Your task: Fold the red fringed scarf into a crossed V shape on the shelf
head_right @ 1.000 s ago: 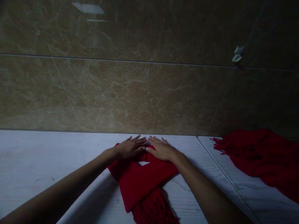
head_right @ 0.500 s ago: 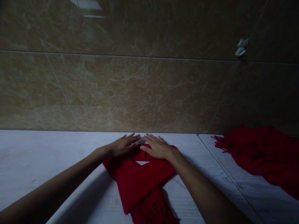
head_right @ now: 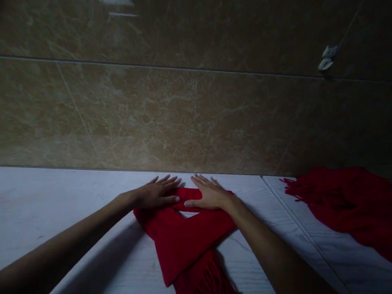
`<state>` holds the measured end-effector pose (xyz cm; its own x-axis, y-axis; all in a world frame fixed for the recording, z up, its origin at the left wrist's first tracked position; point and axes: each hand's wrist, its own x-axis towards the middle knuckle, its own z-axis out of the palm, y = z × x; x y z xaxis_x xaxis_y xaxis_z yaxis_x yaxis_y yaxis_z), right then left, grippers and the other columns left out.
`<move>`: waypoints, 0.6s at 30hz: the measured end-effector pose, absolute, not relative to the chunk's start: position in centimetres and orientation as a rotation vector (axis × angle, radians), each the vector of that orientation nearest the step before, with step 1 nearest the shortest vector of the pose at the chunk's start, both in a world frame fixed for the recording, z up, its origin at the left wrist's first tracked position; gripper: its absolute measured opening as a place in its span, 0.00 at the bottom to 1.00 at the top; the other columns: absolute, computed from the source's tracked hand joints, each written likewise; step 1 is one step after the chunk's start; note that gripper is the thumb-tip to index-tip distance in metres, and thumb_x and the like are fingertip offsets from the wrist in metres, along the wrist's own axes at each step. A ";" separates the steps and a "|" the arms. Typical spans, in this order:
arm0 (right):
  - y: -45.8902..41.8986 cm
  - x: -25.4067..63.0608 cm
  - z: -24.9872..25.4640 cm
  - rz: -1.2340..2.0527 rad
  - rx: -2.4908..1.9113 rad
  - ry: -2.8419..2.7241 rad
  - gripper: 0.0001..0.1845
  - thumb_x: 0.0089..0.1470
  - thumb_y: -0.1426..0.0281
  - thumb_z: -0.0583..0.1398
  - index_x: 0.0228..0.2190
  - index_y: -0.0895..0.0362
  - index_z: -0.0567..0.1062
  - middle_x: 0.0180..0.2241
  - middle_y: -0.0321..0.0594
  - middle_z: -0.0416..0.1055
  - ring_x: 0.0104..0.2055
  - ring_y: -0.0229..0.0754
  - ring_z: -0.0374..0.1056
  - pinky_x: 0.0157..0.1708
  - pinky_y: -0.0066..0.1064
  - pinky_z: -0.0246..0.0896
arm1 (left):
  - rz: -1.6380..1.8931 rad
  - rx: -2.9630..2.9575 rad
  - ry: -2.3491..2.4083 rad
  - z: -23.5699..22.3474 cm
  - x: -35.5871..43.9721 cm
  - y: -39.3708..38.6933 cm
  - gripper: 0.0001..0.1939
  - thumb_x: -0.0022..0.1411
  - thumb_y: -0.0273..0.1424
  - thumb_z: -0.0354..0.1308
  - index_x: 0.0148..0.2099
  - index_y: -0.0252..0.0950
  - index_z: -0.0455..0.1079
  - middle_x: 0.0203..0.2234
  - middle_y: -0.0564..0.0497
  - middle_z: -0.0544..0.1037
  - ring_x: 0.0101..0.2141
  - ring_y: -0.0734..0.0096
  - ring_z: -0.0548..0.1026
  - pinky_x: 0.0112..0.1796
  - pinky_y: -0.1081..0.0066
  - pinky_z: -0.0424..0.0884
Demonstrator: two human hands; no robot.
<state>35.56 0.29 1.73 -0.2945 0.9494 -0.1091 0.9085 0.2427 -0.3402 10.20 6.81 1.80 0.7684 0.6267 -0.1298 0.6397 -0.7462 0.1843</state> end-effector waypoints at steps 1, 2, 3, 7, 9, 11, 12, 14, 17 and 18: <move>0.2 35.7 1.7 0.465 -1.759 -2.351 0.56 0.61 0.36 0.54 0.76 0.57 0.49 0.78 0.52 0.39 0.80 0.55 0.34 0.76 0.56 0.28 | -0.041 2.764 1.005 1.9 10.3 6.7 0.42 0.76 0.59 0.41 0.80 0.40 0.50 0.77 0.41 0.50 0.76 0.45 0.43 0.71 0.40 0.41; 0.2 35.7 1.6 0.411 -1.727 -2.335 0.52 0.65 0.38 0.50 0.76 0.57 0.50 0.78 0.51 0.40 0.80 0.53 0.34 0.76 0.55 0.28 | 0.009 2.783 1.001 1.8 10.4 6.5 0.40 0.77 0.56 0.40 0.79 0.39 0.50 0.76 0.41 0.51 0.76 0.46 0.43 0.71 0.40 0.41; 0.0 35.7 1.3 0.363 -1.700 -2.333 0.49 0.67 0.39 0.47 0.76 0.57 0.52 0.78 0.50 0.41 0.80 0.52 0.34 0.76 0.55 0.28 | 0.050 2.800 0.980 1.5 10.7 6.2 0.38 0.78 0.55 0.39 0.79 0.39 0.50 0.76 0.41 0.51 0.76 0.46 0.42 0.71 0.40 0.41; -0.9 35.0 -0.4 0.291 -1.692 -2.420 0.45 0.70 0.43 0.46 0.75 0.58 0.55 0.77 0.51 0.45 0.80 0.52 0.39 0.76 0.56 0.30 | 0.090 2.832 0.887 -0.3 11.8 4.7 0.36 0.78 0.53 0.41 0.80 0.42 0.50 0.76 0.43 0.51 0.76 0.45 0.45 0.71 0.38 0.41; -1.1 34.9 -0.7 0.317 -1.731 -2.445 0.44 0.70 0.44 0.46 0.75 0.59 0.55 0.77 0.52 0.47 0.79 0.52 0.41 0.76 0.57 0.31 | 0.051 2.818 0.892 -0.5 11.9 4.5 0.36 0.78 0.53 0.42 0.80 0.43 0.50 0.77 0.43 0.50 0.76 0.44 0.46 0.71 0.38 0.41; -1.2 35.4 -0.2 0.315 -1.747 -2.427 0.43 0.70 0.45 0.46 0.74 0.57 0.56 0.76 0.51 0.47 0.79 0.52 0.41 0.76 0.57 0.32 | 0.045 2.781 0.916 0.1 11.4 4.7 0.35 0.79 0.53 0.41 0.80 0.45 0.49 0.77 0.44 0.49 0.76 0.46 0.45 0.71 0.38 0.41; -1.3 35.9 0.2 0.283 -1.742 -2.399 0.42 0.71 0.45 0.46 0.74 0.56 0.57 0.76 0.50 0.48 0.79 0.52 0.41 0.75 0.57 0.33 | 0.077 2.765 0.941 0.6 10.9 4.9 0.34 0.79 0.52 0.39 0.80 0.46 0.50 0.77 0.45 0.49 0.76 0.46 0.45 0.71 0.38 0.41; -1.7 37.2 0.8 0.179 -1.727 -2.322 0.40 0.71 0.45 0.45 0.74 0.52 0.58 0.77 0.48 0.47 0.79 0.52 0.40 0.75 0.58 0.34 | 0.177 2.747 1.020 1.4 9.7 5.1 0.33 0.80 0.51 0.37 0.79 0.48 0.51 0.77 0.46 0.48 0.76 0.48 0.43 0.71 0.38 0.41; -3.0 38.8 0.5 0.115 -1.795 -2.271 0.39 0.71 0.46 0.45 0.73 0.53 0.60 0.77 0.48 0.48 0.79 0.54 0.40 0.75 0.59 0.34 | 0.215 2.717 1.117 1.2 8.0 4.7 0.33 0.79 0.52 0.39 0.79 0.48 0.52 0.77 0.46 0.47 0.76 0.47 0.40 0.71 0.37 0.40; -3.5 39.1 0.0 0.124 -1.828 -2.279 0.39 0.71 0.46 0.46 0.72 0.54 0.62 0.76 0.50 0.50 0.79 0.54 0.42 0.75 0.59 0.35 | 0.191 2.706 1.122 0.9 7.7 4.4 0.34 0.79 0.52 0.40 0.79 0.47 0.53 0.77 0.46 0.47 0.76 0.46 0.40 0.71 0.37 0.40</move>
